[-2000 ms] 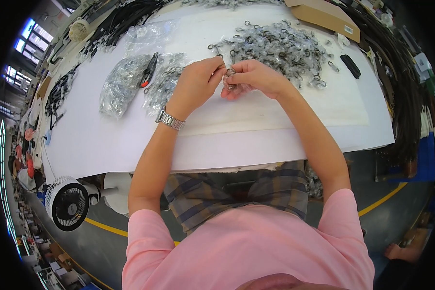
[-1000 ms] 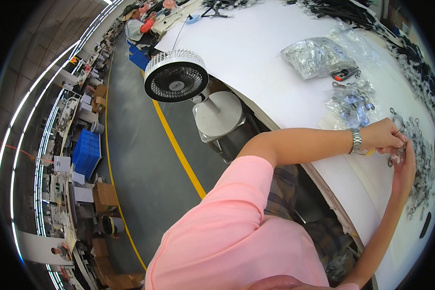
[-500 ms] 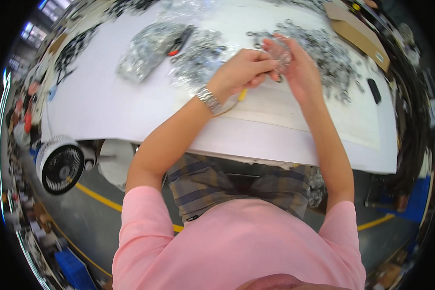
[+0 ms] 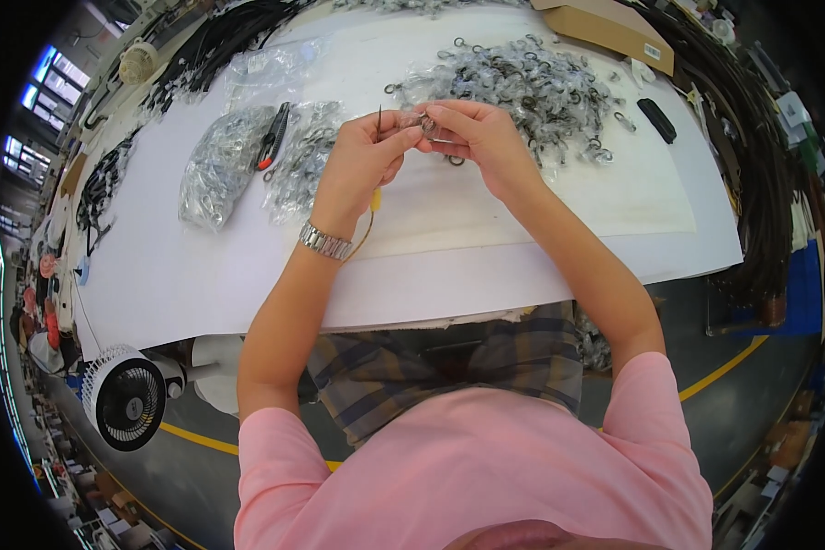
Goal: The recorder is assembling small metal swivel snap hooks/clasps at a factory workstation.
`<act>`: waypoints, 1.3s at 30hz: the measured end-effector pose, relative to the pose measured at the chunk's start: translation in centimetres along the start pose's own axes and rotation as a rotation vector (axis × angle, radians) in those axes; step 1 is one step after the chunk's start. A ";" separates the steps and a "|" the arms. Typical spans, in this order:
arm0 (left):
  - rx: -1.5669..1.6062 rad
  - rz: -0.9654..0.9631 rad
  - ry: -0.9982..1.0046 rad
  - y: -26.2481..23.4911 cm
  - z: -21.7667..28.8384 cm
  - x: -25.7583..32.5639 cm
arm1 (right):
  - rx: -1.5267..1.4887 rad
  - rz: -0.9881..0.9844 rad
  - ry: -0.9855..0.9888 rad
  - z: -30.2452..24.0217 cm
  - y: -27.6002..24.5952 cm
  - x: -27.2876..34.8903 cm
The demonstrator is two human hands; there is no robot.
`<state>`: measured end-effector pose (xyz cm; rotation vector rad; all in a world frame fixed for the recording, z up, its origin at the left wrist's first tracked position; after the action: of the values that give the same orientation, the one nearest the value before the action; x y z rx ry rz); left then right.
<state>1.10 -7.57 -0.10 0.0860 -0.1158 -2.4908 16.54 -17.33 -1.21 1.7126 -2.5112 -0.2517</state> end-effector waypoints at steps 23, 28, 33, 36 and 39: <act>-0.013 0.098 0.085 0.4 0.8 0.2 | -0.194 0.110 -0.030 -0.4 -0.9 -0.3; -0.077 0.124 0.106 -0.1 0.9 0.4 | -0.190 0.110 -0.047 -0.5 -0.6 0.0; -0.008 0.212 0.110 0.5 1.2 0.7 | -0.183 0.107 -0.049 -0.1 -0.3 -0.2; 0.033 0.260 0.158 0.4 1.1 0.5 | -0.175 0.128 -0.066 0.0 -0.1 -0.3; 0.035 0.258 0.185 0.4 1.1 0.6 | -0.142 0.141 -0.075 -0.1 0.1 -0.2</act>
<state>0.74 -8.14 1.05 0.2961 -0.0866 -2.2115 16.59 -17.09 -1.06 1.4939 -2.5812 -0.4783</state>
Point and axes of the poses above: each hand's wrist, its own x-axis away from the middle knuckle, its own y-axis out of the palm, z = x × y, the point moved 2 cm from there along -x, towards the middle knuckle, and after that the axes turned 3 degrees about x, right-handed, at the moved point
